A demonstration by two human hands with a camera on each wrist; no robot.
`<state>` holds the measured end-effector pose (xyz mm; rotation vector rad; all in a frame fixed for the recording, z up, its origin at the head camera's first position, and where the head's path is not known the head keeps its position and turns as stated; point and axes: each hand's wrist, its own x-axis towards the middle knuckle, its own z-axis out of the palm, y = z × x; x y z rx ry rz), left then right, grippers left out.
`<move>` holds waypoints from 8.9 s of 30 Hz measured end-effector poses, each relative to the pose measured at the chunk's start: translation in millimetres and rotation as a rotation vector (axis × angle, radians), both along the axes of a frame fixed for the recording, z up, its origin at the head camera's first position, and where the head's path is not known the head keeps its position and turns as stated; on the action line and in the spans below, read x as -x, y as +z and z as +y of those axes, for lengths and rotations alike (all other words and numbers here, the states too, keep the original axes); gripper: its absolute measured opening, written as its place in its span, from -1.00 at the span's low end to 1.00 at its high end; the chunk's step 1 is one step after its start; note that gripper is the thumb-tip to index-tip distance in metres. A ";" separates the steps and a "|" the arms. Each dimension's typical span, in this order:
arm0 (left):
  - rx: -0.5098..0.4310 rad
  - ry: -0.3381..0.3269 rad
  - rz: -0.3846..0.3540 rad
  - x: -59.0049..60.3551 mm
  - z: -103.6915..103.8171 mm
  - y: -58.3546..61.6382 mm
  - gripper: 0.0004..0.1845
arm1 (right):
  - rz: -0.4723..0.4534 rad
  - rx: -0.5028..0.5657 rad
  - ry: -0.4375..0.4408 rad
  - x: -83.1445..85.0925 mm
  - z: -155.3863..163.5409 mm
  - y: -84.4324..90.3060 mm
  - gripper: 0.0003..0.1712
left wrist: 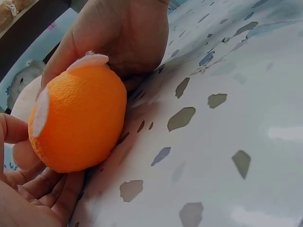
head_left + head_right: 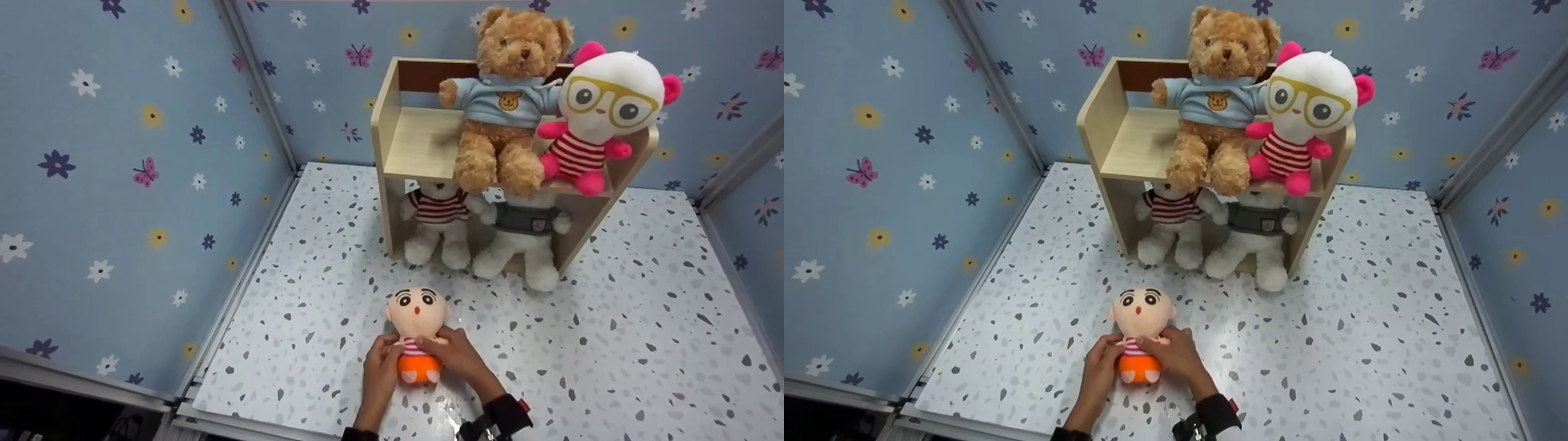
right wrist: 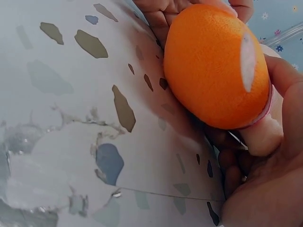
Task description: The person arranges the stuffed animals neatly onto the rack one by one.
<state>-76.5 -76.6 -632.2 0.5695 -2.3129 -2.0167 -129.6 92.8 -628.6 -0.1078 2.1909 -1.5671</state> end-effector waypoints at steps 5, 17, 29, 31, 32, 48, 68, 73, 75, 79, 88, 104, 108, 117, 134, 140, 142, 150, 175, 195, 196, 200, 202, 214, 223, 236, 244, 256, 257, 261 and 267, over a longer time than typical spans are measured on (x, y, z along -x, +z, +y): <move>-0.042 -0.058 -0.005 1.8 -4.4 5.5 -0.74 | 0.005 0.044 -0.010 1.3 0.0 2.4 -0.53; 0.041 -0.163 0.052 30.6 -28.6 23.5 -0.77 | -0.074 0.086 -0.043 3.1 5.3 15.6 -0.50; 0.218 -0.135 0.281 81.0 -57.6 73.8 -0.86 | -0.065 0.084 -0.076 -0.1 16.2 5.3 -0.42; 0.231 -0.115 0.314 88.8 -58.6 83.8 -0.87 | -0.054 0.084 -0.075 -0.2 19.4 6.9 -0.43; 0.246 -0.102 0.328 93.1 -59.0 88.8 -0.88 | -0.053 0.090 -0.075 -0.4 21.2 7.8 -0.43; 0.544 0.012 0.434 168.3 -65.0 161.9 -0.70 | 0.060 0.194 -0.042 2.7 25.9 38.2 -0.49; 0.579 0.095 0.443 225.6 -45.1 193.4 -0.58 | 0.113 0.256 0.023 -9.7 15.0 99.1 -0.59; 0.569 0.096 0.389 226.7 -43.2 200.9 -0.64 | 0.106 0.257 0.019 -9.0 18.5 90.3 -0.55; 0.554 0.097 0.376 226.6 -41.1 202.8 -0.66 | 0.107 0.265 0.019 -6.9 19.9 80.4 -0.54; 0.512 0.108 0.366 227.3 -35.9 203.9 -0.68 | 0.124 0.269 0.033 -4.9 19.7 67.7 -0.54; 0.373 0.097 0.324 228.4 -34.3 202.1 -0.67 | 0.101 0.263 0.036 -9.8 12.2 79.7 -0.57; 0.233 0.094 0.327 230.0 -39.0 199.3 -0.62 | 0.158 0.273 0.048 -2.5 19.1 75.1 -0.50; 0.227 0.098 0.341 229.6 -39.1 197.7 -0.61 | 0.159 0.272 0.027 1.4 22.0 82.0 -0.51; 0.230 0.106 0.344 230.9 -38.7 195.5 -0.59 | 0.170 0.275 0.004 17.3 30.6 102.7 -0.50; 0.218 0.145 0.342 231.2 -34.5 193.8 -0.60 | 0.298 0.273 0.051 44.7 27.9 168.8 -0.47; 0.220 0.162 0.338 232.2 -31.4 192.7 -0.60 | 0.373 0.283 0.040 56.6 22.9 185.8 -0.47; 0.218 0.170 0.328 232.1 -30.3 192.5 -0.60 | 0.395 0.270 0.038 60.7 21.2 189.3 -0.49; 0.179 0.183 0.305 230.5 -28.1 192.5 -0.60 | 0.433 0.237 0.049 68.9 12.8 204.1 -0.43; 0.154 0.214 0.358 230.0 -29.7 189.9 -0.62 | 0.438 0.292 0.003 97.6 0.8 195.2 -0.34; 0.129 0.213 0.337 228.9 -29.4 189.7 -0.65 | 0.436 0.248 -0.086 84.8 -19.9 247.1 -0.33; 0.125 0.212 0.339 228.7 -29.4 189.9 -0.66 | 0.438 0.236 -0.094 84.7 -20.5 249.1 -0.33; 0.116 0.206 0.341 228.4 -30.0 189.7 -0.65 | 0.442 0.198 -0.115 84.1 -22.4 255.2 -0.37; 0.117 0.203 0.332 228.5 -30.0 189.7 -0.66 | 0.442 0.189 -0.117 84.0 -22.8 257.4 -0.39; 0.115 0.189 0.348 229.7 -30.7 190.1 -0.63 | 0.486 0.173 -0.135 84.7 -29.5 269.7 -0.39; 0.119 0.176 0.327 230.2 -31.2 191.9 -0.64 | 0.491 0.225 -0.152 90.0 -35.9 276.3 -0.37; 0.125 0.176 0.335 229.5 -32.6 193.9 -0.60 | 0.540 0.232 -0.200 98.0 -45.5 289.3 -0.36; 0.126 0.161 0.318 229.7 -32.3 190.6 -0.62 | 0.532 0.313 -0.289 104.3 -50.6 288.8 -0.35; 0.142 0.176 0.326 228.8 -32.8 189.9 -0.53 | 0.519 0.318 -0.354 114.5 -58.0 291.4 -0.32; 0.142 0.179 0.327 228.9 -32.7 190.1 -0.53 | 0.524 0.316 -0.363 115.5 -59.1 291.5 -0.31; 0.135 0.188 0.327 228.9 -32.7 190.3 -0.54 | 0.541 0.309 -0.399 118.8 -63.5 290.5 -0.29; 0.145 0.189 0.310 228.2 -31.3 191.1 -0.50 | 0.591 0.283 -0.423 130.1 -67.0 279.2 -0.28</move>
